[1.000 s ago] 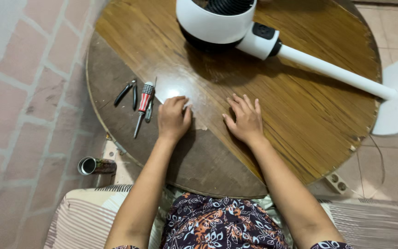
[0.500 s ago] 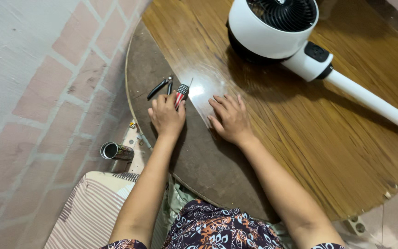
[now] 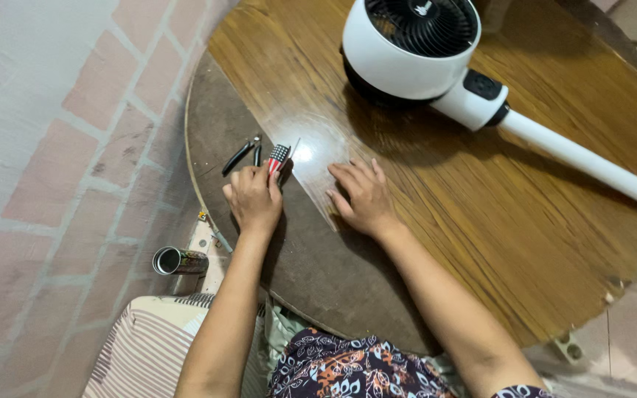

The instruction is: The person uses a screwdriver to loosen and remove screws from the neck and base of a white electric fan. They detach the fan head from the stand and place the components on the table.

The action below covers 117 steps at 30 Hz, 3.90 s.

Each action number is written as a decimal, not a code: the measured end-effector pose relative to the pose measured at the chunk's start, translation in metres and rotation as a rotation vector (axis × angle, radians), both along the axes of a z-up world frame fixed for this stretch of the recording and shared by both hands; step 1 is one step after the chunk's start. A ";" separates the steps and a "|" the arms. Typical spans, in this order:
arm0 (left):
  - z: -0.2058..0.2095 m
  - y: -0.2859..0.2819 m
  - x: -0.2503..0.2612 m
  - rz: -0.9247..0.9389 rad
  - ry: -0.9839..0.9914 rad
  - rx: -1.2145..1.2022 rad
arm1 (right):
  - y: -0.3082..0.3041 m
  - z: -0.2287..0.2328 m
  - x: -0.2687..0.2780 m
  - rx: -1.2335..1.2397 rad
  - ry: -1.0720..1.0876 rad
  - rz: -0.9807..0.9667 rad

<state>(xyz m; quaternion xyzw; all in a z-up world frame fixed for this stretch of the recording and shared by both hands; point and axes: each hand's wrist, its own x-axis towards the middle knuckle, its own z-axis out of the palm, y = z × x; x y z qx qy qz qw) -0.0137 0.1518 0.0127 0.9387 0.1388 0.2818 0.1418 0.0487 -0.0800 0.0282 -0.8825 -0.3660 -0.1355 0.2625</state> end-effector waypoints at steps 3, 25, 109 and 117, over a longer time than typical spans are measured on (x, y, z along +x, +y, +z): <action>0.015 -0.012 -0.003 -0.089 -0.070 -0.007 | -0.015 0.002 -0.004 0.040 0.006 -0.063; 0.062 -0.175 0.045 -0.620 0.142 -0.303 | -0.186 0.004 0.002 0.131 0.000 -0.543; 0.115 -0.201 -0.015 -1.004 0.060 -0.339 | -0.183 0.014 -0.054 0.880 0.753 -0.199; 0.104 -0.203 0.026 -0.991 -0.197 -0.047 | -0.193 -0.003 -0.052 0.910 0.793 -0.210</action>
